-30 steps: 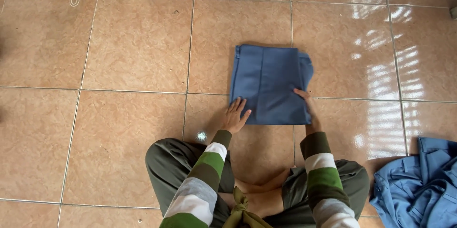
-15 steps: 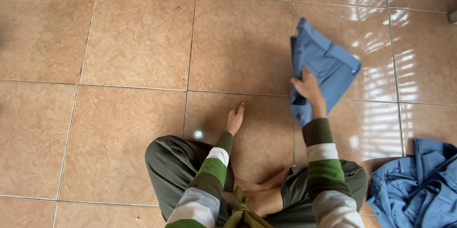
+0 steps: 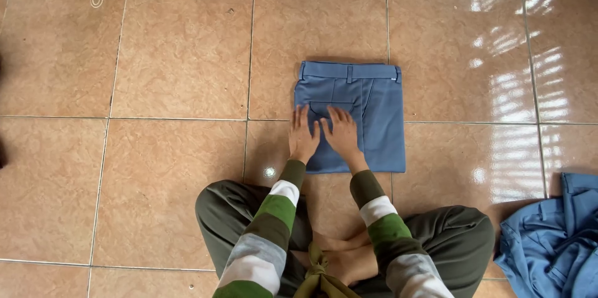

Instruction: Folding blue trousers into a neat rectangular shape while sitting on the floor.

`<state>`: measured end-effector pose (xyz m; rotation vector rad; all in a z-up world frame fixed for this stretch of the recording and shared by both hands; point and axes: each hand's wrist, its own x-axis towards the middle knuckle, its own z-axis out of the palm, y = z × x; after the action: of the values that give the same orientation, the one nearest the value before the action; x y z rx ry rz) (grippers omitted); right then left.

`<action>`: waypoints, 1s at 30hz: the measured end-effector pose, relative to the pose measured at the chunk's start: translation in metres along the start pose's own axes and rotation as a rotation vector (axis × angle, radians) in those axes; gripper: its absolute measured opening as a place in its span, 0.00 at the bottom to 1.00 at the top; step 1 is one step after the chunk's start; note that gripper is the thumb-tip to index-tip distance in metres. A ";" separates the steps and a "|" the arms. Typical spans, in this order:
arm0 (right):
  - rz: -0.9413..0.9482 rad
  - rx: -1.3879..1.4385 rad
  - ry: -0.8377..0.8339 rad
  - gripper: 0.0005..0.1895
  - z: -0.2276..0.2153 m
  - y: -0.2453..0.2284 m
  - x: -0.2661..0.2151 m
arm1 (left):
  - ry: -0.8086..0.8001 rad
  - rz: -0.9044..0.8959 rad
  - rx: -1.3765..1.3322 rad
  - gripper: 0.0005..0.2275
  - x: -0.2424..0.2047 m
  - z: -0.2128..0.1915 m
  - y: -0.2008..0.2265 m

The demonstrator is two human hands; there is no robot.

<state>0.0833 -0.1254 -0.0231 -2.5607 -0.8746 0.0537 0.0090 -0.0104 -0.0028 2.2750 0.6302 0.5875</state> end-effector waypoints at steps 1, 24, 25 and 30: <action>0.045 -0.007 0.056 0.27 -0.008 0.004 -0.003 | -0.178 0.054 0.153 0.29 -0.005 0.009 0.000; 0.363 -0.011 -0.063 0.40 -0.029 0.131 0.001 | -0.216 -0.032 0.557 0.37 0.030 0.070 -0.049; 0.299 0.002 -0.068 0.39 -0.022 0.120 0.013 | -0.291 0.045 0.506 0.37 0.034 0.077 -0.032; 0.165 -0.025 -0.085 0.36 0.011 0.105 0.039 | -0.470 0.094 0.507 0.34 0.041 0.117 -0.034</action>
<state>0.1731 -0.1719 -0.0725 -2.6654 -0.6962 0.2033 0.0975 -0.0233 -0.0941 2.7914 0.4711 -0.0952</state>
